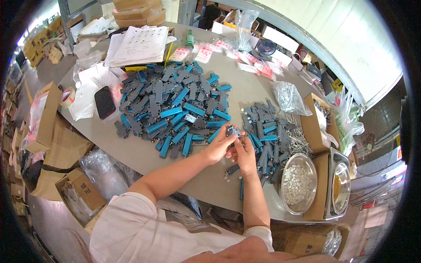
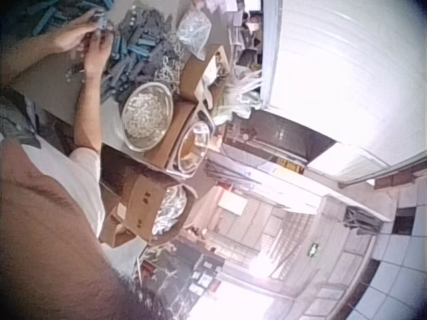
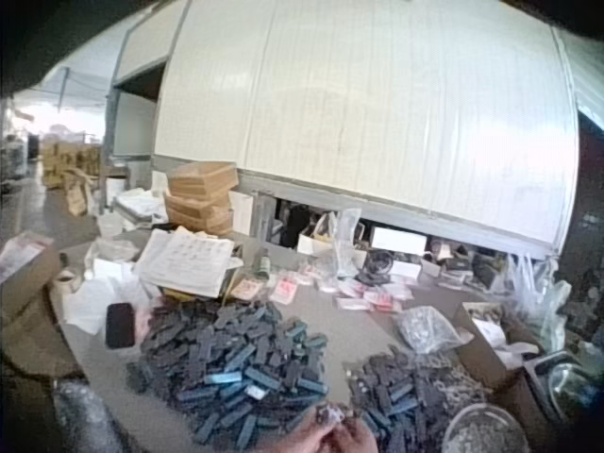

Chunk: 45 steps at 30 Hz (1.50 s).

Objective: Manually assembling small plastic and metal components at a workbench.

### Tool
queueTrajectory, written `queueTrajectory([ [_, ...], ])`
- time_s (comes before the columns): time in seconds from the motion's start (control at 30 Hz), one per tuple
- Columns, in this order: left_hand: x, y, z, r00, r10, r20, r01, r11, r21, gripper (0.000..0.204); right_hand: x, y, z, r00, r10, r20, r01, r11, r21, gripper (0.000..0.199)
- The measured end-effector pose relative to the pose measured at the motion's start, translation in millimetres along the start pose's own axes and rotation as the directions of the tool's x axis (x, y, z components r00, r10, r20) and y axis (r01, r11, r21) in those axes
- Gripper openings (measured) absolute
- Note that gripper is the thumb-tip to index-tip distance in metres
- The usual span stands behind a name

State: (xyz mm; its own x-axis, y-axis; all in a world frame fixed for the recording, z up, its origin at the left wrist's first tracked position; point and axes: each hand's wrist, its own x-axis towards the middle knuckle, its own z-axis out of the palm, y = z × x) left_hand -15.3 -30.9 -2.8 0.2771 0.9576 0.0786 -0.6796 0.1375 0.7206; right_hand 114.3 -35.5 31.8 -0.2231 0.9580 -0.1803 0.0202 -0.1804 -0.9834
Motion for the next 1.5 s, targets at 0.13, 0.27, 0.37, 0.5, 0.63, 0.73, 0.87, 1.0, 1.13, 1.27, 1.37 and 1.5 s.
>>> queueTrajectory([
  [0.13, -3.3, 5.0, 4.8, 0.998, 0.022, -0.052, -0.013, 0.985, 0.172, 0.021, -3.0, 3.6, 9.4, 0.997, -0.057, -0.053, 0.047, 0.984, -0.174, 0.02],
  [0.27, 4.4, -1.3, 0.6, 0.958, 0.287, 0.022, -0.281, 0.918, 0.28, 0.023, -0.6, 6.0, 5.2, 0.999, -0.048, -0.022, 0.042, 0.973, -0.227, 0.023],
  [0.37, 4.8, 4.0, 0.9, 0.964, 0.263, 0.031, -0.264, 0.952, 0.157, 0.025, -1.9, -1.9, -2.0, 0.999, -0.009, 0.046, 0.028, 0.911, -0.413, 0.032],
  [0.5, 4.0, 11.3, -2.8, 0.979, 0.183, 0.085, -0.173, 0.978, -0.117, 0.025, -3.2, -9.4, -14.9, 0.973, -0.04, 0.229, 0.104, 0.956, -0.273, 0.041],
  [0.63, 3.6, 13.0, -2.1, 0.982, 0.161, 0.103, -0.143, 0.976, -0.166, 0.025, -2.7, -4.6, -11.3, 0.956, -0.189, 0.222, 0.269, 0.867, -0.419, 0.04],
  [0.73, 3.7, 13.6, -1.8, 0.983, 0.157, 0.097, -0.142, 0.978, -0.15, 0.025, -4.0, -7.6, -8.2, 0.932, -0.304, 0.197, 0.361, 0.744, -0.562, 0.04],
  [0.87, 2.0, 16.3, 1.6, 0.993, 0.112, 0.032, -0.107, 0.986, -0.129, 0.028, -1.8, -3.9, -2.4, 0.894, -0.422, 0.154, 0.423, 0.676, -0.604, 0.033],
  [1.0, 3.4, 13.7, -1.6, 0.998, 0.067, -0.008, -0.068, 0.993, -0.097, 0.033, -0.1, -0.7, 0.5, 0.897, -0.426, 0.116, 0.403, 0.682, -0.611, 0.034],
  [1.13, 0.6, 35.1, -0.6, 0.99, 0.025, -0.142, -0.019, 0.999, 0.043, 0.034, 7.4, -2.1, -14.0, 0.957, -0.288, 0.028, 0.238, 0.727, -0.644, 0.038],
  [1.27, 12.7, 79.5, -33.8, 0.617, 0.787, -0.013, -0.044, 0.051, 0.998, 0.037, 13.2, -14.3, -47.2, 0.836, -0.509, -0.207, 0.198, 0.63, -0.751, 0.022],
  [1.37, 11.2, 88.3, -14.3, 0.555, 0.831, 0.046, 0.37, -0.296, 0.881, 0.048, 21.2, -8.2, -69.2, 0.793, -0.594, -0.134, 0.184, 0.444, -0.877, 0.014],
  [1.5, 1.0, 64.6, 5.9, 0.846, 0.5, 0.185, 0.006, -0.356, 0.935, 0.045, 26.3, -9.8, -52.7, 0.846, -0.533, -0.016, 0.063, 0.129, -0.99, 0.019],
])
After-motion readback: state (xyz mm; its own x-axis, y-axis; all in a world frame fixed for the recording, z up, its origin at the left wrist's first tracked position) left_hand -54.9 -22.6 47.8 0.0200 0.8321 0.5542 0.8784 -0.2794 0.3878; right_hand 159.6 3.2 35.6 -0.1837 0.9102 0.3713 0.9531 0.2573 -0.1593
